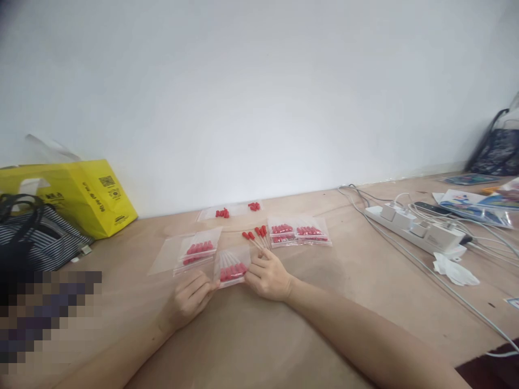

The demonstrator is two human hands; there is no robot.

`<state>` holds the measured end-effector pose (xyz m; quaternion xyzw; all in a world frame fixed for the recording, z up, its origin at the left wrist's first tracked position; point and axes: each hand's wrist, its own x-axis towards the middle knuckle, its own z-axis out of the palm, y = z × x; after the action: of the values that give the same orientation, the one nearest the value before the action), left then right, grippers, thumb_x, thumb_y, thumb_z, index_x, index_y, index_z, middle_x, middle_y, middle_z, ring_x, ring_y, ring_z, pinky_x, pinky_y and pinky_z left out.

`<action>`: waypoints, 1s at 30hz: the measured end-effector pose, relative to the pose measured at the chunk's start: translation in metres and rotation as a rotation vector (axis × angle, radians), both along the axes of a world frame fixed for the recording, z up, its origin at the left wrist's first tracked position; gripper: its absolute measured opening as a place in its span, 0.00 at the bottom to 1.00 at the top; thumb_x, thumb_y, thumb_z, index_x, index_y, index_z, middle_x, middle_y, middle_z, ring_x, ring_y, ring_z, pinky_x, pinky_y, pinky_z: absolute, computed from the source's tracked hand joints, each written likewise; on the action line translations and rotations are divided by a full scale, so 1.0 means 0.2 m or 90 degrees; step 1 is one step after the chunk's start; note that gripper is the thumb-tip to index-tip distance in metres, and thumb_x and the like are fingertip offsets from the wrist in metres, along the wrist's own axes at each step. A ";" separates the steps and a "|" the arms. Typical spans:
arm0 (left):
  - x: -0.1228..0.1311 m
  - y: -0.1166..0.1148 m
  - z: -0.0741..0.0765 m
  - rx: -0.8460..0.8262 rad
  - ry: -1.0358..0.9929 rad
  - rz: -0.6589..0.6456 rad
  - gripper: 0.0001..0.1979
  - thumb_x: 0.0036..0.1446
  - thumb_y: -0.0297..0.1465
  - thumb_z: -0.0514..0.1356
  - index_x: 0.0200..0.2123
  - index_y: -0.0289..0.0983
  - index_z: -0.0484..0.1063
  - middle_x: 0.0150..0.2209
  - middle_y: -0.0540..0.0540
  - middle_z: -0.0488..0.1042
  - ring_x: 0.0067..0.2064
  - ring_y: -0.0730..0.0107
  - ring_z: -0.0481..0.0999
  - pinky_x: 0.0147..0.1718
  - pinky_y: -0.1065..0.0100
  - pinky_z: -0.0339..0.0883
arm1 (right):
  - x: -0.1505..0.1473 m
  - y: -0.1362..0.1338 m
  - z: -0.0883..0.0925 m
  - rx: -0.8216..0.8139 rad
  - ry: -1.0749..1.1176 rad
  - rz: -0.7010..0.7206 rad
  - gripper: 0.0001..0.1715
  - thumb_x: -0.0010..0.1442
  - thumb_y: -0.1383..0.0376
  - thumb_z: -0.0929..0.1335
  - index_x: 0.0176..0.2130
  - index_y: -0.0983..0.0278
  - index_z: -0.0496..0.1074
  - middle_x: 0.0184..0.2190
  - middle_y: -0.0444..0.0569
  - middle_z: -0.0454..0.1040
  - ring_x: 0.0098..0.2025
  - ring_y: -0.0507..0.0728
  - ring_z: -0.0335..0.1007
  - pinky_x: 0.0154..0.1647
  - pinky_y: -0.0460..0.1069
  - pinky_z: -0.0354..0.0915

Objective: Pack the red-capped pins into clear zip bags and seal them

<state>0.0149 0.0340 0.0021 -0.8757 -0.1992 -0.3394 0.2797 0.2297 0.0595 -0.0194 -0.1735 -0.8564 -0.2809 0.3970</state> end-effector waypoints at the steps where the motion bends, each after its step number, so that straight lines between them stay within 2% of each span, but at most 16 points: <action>1: -0.01 0.00 0.00 -0.003 -0.002 0.002 0.16 0.57 0.21 0.50 0.18 0.36 0.62 0.16 0.51 0.62 0.20 0.74 0.61 0.20 0.71 0.55 | 0.01 0.00 0.00 -0.008 -0.007 0.003 0.15 0.57 0.72 0.59 0.21 0.65 0.63 0.16 0.42 0.60 0.24 0.50 0.52 0.30 0.47 0.49; 4: -0.04 0.00 0.00 -0.023 -0.001 -0.007 0.17 0.57 0.24 0.53 0.16 0.36 0.59 0.14 0.54 0.59 0.18 0.75 0.59 0.19 0.72 0.53 | 0.03 0.00 -0.01 -0.049 -0.040 0.023 0.14 0.57 0.73 0.57 0.24 0.66 0.65 0.18 0.44 0.63 0.24 0.50 0.52 0.29 0.47 0.49; 6: -0.06 -0.01 0.00 -0.116 -0.019 -0.001 0.14 0.55 0.30 0.56 0.18 0.37 0.61 0.16 0.53 0.61 0.20 0.75 0.62 0.20 0.72 0.55 | 0.06 -0.01 -0.01 -0.083 -0.058 0.030 0.14 0.57 0.74 0.57 0.26 0.66 0.66 0.20 0.45 0.64 0.25 0.51 0.53 0.29 0.47 0.50; 9: -0.07 -0.03 0.02 -0.396 -0.132 0.088 0.09 0.51 0.37 0.57 0.26 0.37 0.65 0.23 0.50 0.67 0.24 0.71 0.66 0.23 0.71 0.60 | 0.10 -0.03 0.00 -0.136 -0.065 0.019 0.14 0.58 0.71 0.58 0.24 0.65 0.66 0.19 0.44 0.64 0.25 0.50 0.54 0.29 0.47 0.50; 11: -0.05 -0.03 0.02 -0.602 -0.277 0.169 0.09 0.49 0.38 0.56 0.28 0.37 0.66 0.26 0.49 0.68 0.27 0.69 0.68 0.26 0.69 0.63 | 0.13 -0.05 0.00 -0.191 -0.073 0.010 0.14 0.59 0.65 0.60 0.24 0.65 0.66 0.19 0.44 0.65 0.26 0.50 0.56 0.31 0.48 0.50; 14: 0.00 0.00 0.02 -0.798 -0.477 0.232 0.11 0.42 0.36 0.61 0.29 0.37 0.66 0.32 0.47 0.69 0.34 0.65 0.69 0.34 0.65 0.65 | 0.17 -0.07 0.02 -0.297 -0.093 0.005 0.16 0.56 0.55 0.63 0.30 0.64 0.69 0.23 0.46 0.68 0.29 0.51 0.60 0.33 0.48 0.53; 17: 0.05 0.03 0.05 -0.873 -0.544 0.245 0.17 0.41 0.34 0.63 0.35 0.36 0.65 0.41 0.41 0.68 0.41 0.63 0.69 0.39 0.65 0.65 | 0.19 -0.09 0.03 -0.384 -0.071 0.020 0.20 0.53 0.53 0.64 0.39 0.64 0.69 0.33 0.50 0.70 0.35 0.53 0.63 0.36 0.49 0.57; 20: 0.12 0.05 0.08 -0.959 -0.577 0.241 0.17 0.45 0.34 0.61 0.40 0.35 0.64 0.46 0.37 0.65 0.40 0.65 0.71 0.35 0.67 0.67 | 0.18 -0.10 0.03 -0.439 -0.064 0.062 0.19 0.56 0.57 0.63 0.44 0.64 0.69 0.41 0.53 0.69 0.41 0.54 0.64 0.42 0.49 0.60; 22: 0.16 0.06 0.10 -1.000 -0.583 0.229 0.17 0.46 0.34 0.61 0.40 0.35 0.64 0.44 0.38 0.67 0.35 0.68 0.73 0.31 0.68 0.67 | 0.18 -0.11 0.02 -0.463 -0.072 0.085 0.17 0.58 0.60 0.61 0.44 0.64 0.69 0.43 0.53 0.68 0.43 0.54 0.65 0.44 0.48 0.60; 24: 0.20 0.07 0.10 -1.020 -0.573 0.215 0.18 0.44 0.33 0.62 0.40 0.35 0.66 0.35 0.43 0.71 0.29 0.71 0.72 0.28 0.70 0.66 | 0.17 -0.11 0.01 -0.478 -0.063 0.096 0.16 0.59 0.62 0.60 0.44 0.64 0.70 0.44 0.53 0.68 0.44 0.54 0.65 0.45 0.48 0.61; 27: 0.25 0.07 0.08 -1.020 -0.537 0.185 0.15 0.41 0.31 0.64 0.34 0.33 0.70 0.24 0.50 0.70 0.26 0.70 0.70 0.27 0.70 0.64 | 0.18 -0.11 0.00 -0.475 -0.049 0.107 0.15 0.59 0.63 0.61 0.44 0.64 0.70 0.45 0.53 0.67 0.44 0.53 0.65 0.44 0.47 0.62; 30: 0.26 0.05 0.07 -1.002 -0.521 0.147 0.11 0.42 0.31 0.63 0.32 0.34 0.72 0.28 0.49 0.72 0.31 0.69 0.71 0.33 0.68 0.64 | 0.18 -0.11 0.00 -0.429 -0.033 0.093 0.14 0.59 0.64 0.60 0.42 0.63 0.70 0.42 0.51 0.70 0.40 0.52 0.66 0.40 0.46 0.63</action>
<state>0.0671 0.0449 0.0168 -0.5988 -0.5456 -0.3601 -0.4626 0.2651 0.0375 -0.0203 -0.2260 -0.9209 0.0423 0.3148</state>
